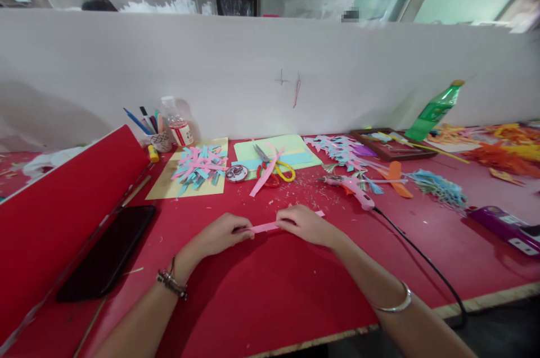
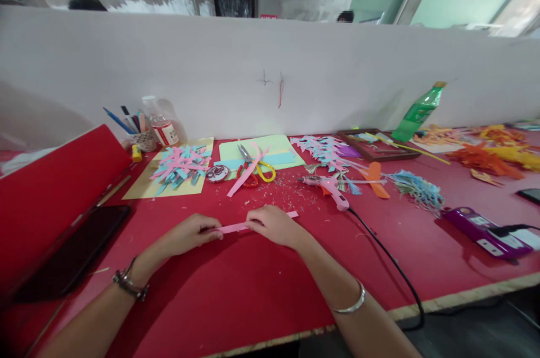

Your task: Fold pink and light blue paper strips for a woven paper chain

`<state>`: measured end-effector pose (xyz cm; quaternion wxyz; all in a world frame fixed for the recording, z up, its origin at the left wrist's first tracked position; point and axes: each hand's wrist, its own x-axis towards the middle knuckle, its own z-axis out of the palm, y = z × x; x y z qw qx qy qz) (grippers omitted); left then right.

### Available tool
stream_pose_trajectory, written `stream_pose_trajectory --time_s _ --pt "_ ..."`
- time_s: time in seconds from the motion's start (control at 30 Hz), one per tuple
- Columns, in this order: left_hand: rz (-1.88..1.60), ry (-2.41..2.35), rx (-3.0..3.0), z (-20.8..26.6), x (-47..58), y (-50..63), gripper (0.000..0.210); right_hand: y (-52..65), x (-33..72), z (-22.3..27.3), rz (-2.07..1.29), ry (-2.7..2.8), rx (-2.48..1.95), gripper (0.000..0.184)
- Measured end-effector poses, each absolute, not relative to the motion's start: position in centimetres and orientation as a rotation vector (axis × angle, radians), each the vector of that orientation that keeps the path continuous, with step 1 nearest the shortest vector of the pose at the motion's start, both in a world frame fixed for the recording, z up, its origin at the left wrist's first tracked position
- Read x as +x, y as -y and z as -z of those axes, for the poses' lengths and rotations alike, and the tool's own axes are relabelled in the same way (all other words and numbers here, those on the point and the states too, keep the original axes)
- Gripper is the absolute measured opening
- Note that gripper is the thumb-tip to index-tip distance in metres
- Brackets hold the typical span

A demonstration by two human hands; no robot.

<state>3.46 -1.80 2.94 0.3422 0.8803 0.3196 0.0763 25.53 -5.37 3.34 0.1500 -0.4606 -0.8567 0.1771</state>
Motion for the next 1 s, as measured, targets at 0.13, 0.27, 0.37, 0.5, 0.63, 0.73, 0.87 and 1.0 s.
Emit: stream_pose_trajectory --time_s 0.13,0.27,0.37,0.5,0.63,0.73,0.87,1.0 --pt "-0.209 -0.834 2.321 -2.5 3.8 2.1 0.027 6.1 23.8 -3.2 -0.333 2.443 -1.297 0.016" --pt "-0.240 -0.829 2.358 -2.1 4.2 2.5 0.024 6.6 22.3 -2.9 -0.362 2.539 -1.227 0.022" --pt "-0.254 -0.817 2.339 -2.2 4.4 2.6 0.025 6.5 22.5 -2.9 -0.495 2.536 -1.269 0.026" --pt "-0.201 -0.808 2.251 -2.9 4.2 2.7 0.031 6.2 23.9 -3.5 -0.621 2.526 -1.236 0.028" --pt "-0.147 -0.833 2.186 -3.2 4.2 2.8 0.031 5.9 25.2 -3.9 -0.710 2.562 -1.191 0.024" --pt "-0.089 -0.830 2.141 -3.3 4.2 2.8 0.033 5.9 25.7 -4.1 -0.780 2.594 -1.156 0.024" --pt "-0.097 -0.840 2.108 -3.3 4.2 3.0 0.034 6.2 25.2 -4.0 -0.747 2.559 -1.212 0.023" --pt "-0.114 -0.826 2.098 -3.1 4.3 3.2 0.036 6.6 23.6 -3.4 -0.635 2.486 -1.278 0.026"
